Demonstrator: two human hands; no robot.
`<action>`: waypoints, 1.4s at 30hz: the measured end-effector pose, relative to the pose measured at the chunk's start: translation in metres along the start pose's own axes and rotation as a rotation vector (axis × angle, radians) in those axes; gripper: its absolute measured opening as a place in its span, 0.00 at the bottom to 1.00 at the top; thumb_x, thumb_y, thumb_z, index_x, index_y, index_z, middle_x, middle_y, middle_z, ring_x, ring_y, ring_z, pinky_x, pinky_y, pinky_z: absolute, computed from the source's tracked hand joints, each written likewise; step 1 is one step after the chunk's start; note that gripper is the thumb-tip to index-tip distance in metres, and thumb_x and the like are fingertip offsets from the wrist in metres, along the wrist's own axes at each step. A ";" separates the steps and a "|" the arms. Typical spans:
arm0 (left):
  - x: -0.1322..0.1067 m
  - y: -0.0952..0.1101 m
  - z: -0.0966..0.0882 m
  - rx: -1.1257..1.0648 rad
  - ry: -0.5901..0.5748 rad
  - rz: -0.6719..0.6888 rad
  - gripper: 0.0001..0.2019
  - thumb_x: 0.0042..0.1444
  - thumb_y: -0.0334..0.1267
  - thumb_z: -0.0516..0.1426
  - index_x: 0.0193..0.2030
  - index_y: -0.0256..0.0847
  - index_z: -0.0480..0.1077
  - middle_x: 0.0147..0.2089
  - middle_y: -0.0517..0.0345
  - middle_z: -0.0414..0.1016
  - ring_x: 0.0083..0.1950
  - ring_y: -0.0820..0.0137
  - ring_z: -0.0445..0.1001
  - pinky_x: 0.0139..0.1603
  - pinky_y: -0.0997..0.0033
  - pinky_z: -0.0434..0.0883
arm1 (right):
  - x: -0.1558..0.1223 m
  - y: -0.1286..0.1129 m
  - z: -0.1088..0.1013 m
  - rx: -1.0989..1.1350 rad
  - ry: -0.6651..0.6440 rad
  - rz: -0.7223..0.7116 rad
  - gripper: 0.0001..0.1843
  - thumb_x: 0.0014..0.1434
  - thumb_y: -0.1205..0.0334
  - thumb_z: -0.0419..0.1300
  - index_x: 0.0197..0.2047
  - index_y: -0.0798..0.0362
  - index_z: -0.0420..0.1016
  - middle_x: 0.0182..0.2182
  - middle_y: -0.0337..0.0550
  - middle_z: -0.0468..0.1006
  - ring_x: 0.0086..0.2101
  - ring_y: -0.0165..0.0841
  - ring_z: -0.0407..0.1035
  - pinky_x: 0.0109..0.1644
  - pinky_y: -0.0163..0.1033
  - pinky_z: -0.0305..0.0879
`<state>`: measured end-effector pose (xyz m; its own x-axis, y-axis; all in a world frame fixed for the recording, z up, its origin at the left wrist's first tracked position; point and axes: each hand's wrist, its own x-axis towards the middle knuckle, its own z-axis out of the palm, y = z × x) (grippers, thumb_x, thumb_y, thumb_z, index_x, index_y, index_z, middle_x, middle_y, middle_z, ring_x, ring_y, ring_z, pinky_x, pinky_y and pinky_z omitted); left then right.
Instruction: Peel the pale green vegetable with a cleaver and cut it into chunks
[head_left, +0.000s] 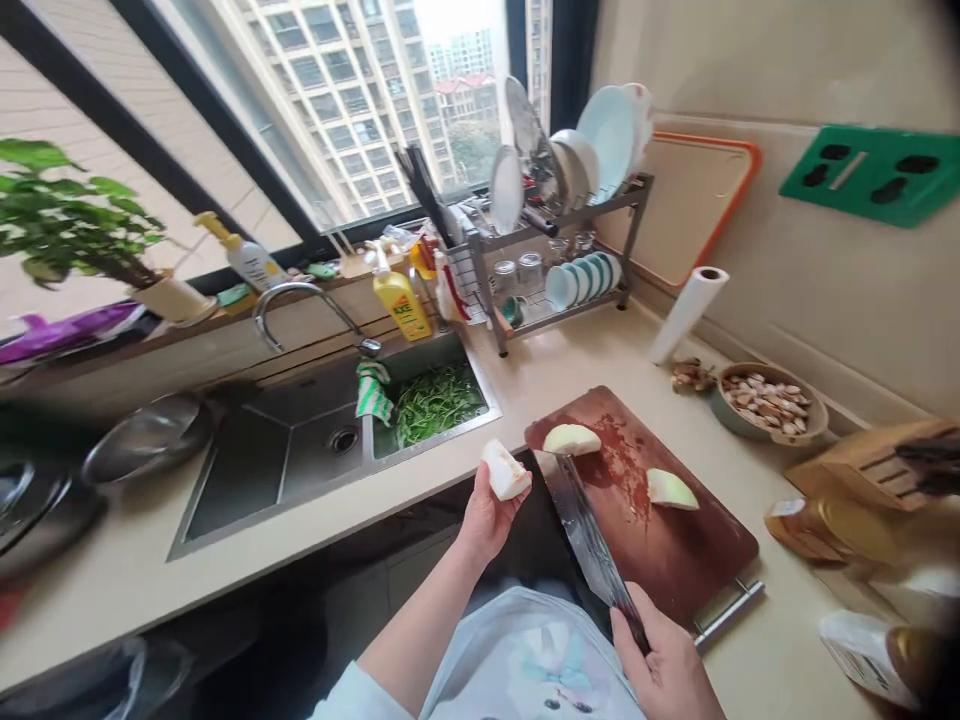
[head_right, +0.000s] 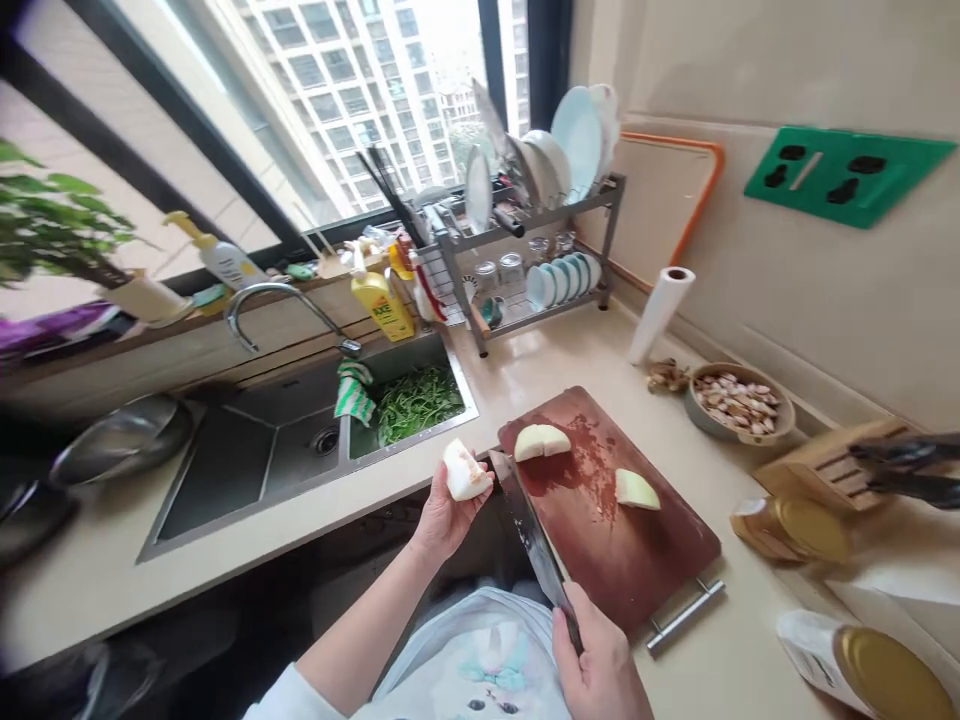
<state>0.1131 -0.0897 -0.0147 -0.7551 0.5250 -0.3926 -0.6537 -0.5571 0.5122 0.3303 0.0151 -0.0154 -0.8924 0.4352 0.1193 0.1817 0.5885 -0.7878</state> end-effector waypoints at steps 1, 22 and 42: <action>-0.003 0.009 -0.005 -0.027 0.019 0.049 0.23 0.54 0.50 0.56 0.50 0.34 0.66 0.40 0.47 0.75 0.40 0.64 0.76 0.42 0.65 0.72 | 0.005 -0.009 0.005 -0.042 -0.019 -0.076 0.10 0.62 0.59 0.47 0.33 0.51 0.66 0.21 0.36 0.70 0.21 0.28 0.66 0.26 0.29 0.65; -0.139 0.227 -0.207 -0.313 0.312 0.708 0.21 0.55 0.54 0.54 0.50 0.44 0.68 0.42 0.56 0.74 0.44 0.68 0.73 0.48 0.69 0.68 | 0.015 -0.194 0.240 -0.348 -0.157 -0.871 0.16 0.59 0.71 0.44 0.48 0.55 0.64 0.26 0.40 0.73 0.22 0.28 0.69 0.23 0.29 0.66; -0.212 0.335 -0.322 -0.572 0.764 1.184 0.21 0.57 0.53 0.50 0.51 0.44 0.66 0.44 0.56 0.73 0.44 0.68 0.73 0.50 0.67 0.68 | 0.093 -0.276 0.416 -0.227 -0.708 -1.327 0.16 0.60 0.65 0.46 0.51 0.53 0.60 0.33 0.47 0.76 0.27 0.32 0.73 0.26 0.31 0.70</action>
<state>0.0383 -0.5946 -0.0061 -0.5696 -0.7380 -0.3619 0.5330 -0.6668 0.5209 0.0254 -0.3907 -0.0380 -0.4523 -0.8443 0.2874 -0.8880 0.3966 -0.2326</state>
